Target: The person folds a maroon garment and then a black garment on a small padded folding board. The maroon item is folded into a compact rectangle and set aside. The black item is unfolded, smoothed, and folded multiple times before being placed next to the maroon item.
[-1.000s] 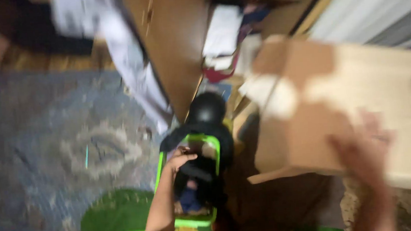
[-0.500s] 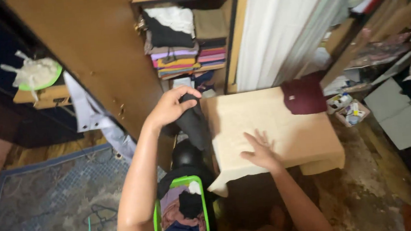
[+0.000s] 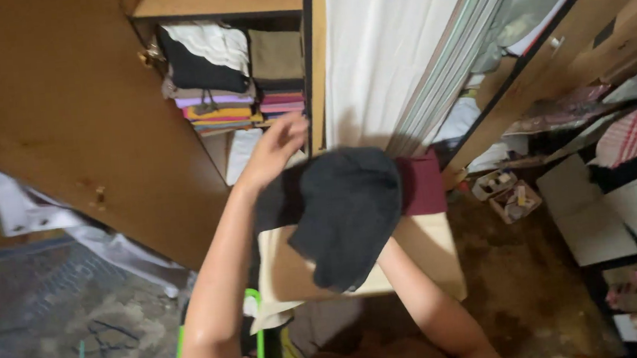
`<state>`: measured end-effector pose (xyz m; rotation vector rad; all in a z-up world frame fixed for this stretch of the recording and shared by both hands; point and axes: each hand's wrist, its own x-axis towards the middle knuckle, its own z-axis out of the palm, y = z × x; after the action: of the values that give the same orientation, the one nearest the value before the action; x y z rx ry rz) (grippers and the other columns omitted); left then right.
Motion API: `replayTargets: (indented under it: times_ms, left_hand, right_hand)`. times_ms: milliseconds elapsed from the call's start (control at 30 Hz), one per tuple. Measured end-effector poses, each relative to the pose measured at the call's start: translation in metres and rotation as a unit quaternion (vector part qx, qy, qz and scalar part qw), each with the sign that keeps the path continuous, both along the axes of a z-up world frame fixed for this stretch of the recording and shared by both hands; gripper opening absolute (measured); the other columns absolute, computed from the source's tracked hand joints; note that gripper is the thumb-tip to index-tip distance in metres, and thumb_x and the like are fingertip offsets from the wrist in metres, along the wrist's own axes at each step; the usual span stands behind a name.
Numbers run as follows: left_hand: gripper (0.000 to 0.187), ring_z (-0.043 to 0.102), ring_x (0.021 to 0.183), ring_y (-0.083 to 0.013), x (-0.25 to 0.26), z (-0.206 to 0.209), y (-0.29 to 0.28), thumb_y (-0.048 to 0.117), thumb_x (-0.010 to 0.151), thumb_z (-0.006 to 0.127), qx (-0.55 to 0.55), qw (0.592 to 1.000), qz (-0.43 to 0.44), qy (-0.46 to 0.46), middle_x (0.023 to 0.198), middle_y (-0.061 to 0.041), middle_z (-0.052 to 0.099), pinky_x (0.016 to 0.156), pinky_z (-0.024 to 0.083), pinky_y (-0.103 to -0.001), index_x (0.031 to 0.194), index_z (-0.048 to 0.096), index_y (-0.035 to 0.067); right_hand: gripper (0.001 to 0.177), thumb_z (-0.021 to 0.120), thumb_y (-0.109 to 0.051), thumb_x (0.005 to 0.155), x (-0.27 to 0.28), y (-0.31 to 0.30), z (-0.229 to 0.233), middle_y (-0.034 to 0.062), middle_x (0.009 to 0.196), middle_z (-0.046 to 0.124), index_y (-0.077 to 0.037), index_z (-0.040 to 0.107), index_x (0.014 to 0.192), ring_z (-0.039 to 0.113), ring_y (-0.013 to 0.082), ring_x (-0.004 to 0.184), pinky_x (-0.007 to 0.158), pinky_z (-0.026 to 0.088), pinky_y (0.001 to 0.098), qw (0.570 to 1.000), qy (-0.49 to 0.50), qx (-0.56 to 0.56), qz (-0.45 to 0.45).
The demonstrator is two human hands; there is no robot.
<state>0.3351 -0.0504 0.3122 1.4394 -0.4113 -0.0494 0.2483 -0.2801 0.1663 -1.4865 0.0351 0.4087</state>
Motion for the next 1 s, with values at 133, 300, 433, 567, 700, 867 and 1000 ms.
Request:
replayTargets:
  times_ms: [133,300,433,567,700,867,1000]
  left_hand:
    - [0.038,0.067,0.120,-0.0311,-0.026,-0.086,0.022,0.018,0.093,0.072,0.330,0.931,0.135,0.081,0.123,-0.010,0.074,0.103,0.054,-0.044,0.131,0.069,0.018]
    - [0.042,0.069,0.118,-0.0240,-0.052,-0.168,0.034,0.017,0.087,0.078,0.404,0.889,0.165,0.136,0.124,-0.001,0.073,0.102,0.055,-0.040,0.128,0.072,0.025]
    - [0.049,0.054,0.133,-0.0261,-0.042,-0.196,0.037,0.029,0.091,0.070,0.552,0.809,0.179,0.097,0.144,0.009,0.056,0.102,0.053,-0.048,0.139,0.061,0.037]
    - [0.061,0.041,0.139,-0.0305,-0.039,-0.159,0.016,0.032,0.094,0.067,0.628,0.756,0.169,0.077,0.159,0.004,0.042,0.104,0.050,-0.051,0.153,0.049,0.029]
    - [0.054,0.042,0.129,-0.0282,-0.027,-0.167,0.026,0.032,0.099,0.063,0.659,0.731,0.162,0.065,0.143,0.003,0.053,0.100,0.046,-0.043,0.151,0.050,0.026]
    - [0.025,0.058,0.112,-0.0206,-0.024,-0.153,0.062,0.027,0.084,0.076,0.666,0.712,0.216,-0.055,0.109,0.007,0.068,0.095,0.044,-0.041,0.109,0.073,0.031]
    - [0.043,0.059,0.101,-0.0302,-0.054,-0.092,0.102,0.006,0.060,0.070,0.522,0.792,0.259,-0.184,0.096,0.004,0.069,0.082,0.038,-0.046,0.098,0.071,0.027]
  right_hand:
    - [0.057,0.076,-0.054,0.084,0.012,-0.047,-0.019,0.0071,0.121,0.065,-0.019,0.063,0.126,0.062,0.0312,0.111,0.092,0.053,0.0541,0.975,0.208,0.061,-0.036]
    - [0.051,0.072,-0.064,0.083,0.012,-0.084,-0.011,0.0064,0.103,0.076,-0.021,0.075,0.110,0.072,0.0301,0.094,0.084,0.057,0.0519,0.903,0.402,0.124,-0.089]
    - [0.070,0.057,-0.087,0.077,-0.007,-0.095,0.036,-0.0055,0.089,0.044,-0.030,0.063,0.116,0.045,0.0176,0.074,0.063,0.028,0.0353,0.930,0.349,0.107,-0.034]
    - [0.071,0.099,-0.013,0.066,-0.012,-0.095,-0.027,0.0089,0.099,0.060,-0.006,0.064,0.127,0.060,0.0214,0.081,0.063,0.047,0.0302,0.970,0.229,-0.059,-0.065]
    - [0.081,0.093,-0.012,0.067,0.007,-0.190,-0.017,0.0222,0.122,0.063,-0.009,0.061,0.141,0.064,0.0309,0.107,0.089,0.053,0.0410,0.953,0.186,-0.200,-0.131]
    - [0.053,0.086,-0.037,0.083,0.010,-0.267,0.139,0.0226,0.125,0.072,-0.003,0.076,0.123,0.062,0.0403,0.125,0.109,0.046,0.0493,0.894,-0.097,-0.433,-0.055]
    - [0.025,0.076,-0.019,0.091,-0.005,-0.289,0.193,0.0064,0.105,0.081,-0.009,0.085,0.111,0.069,0.0184,0.102,0.092,0.046,0.0324,0.888,-0.014,-0.457,-0.045]
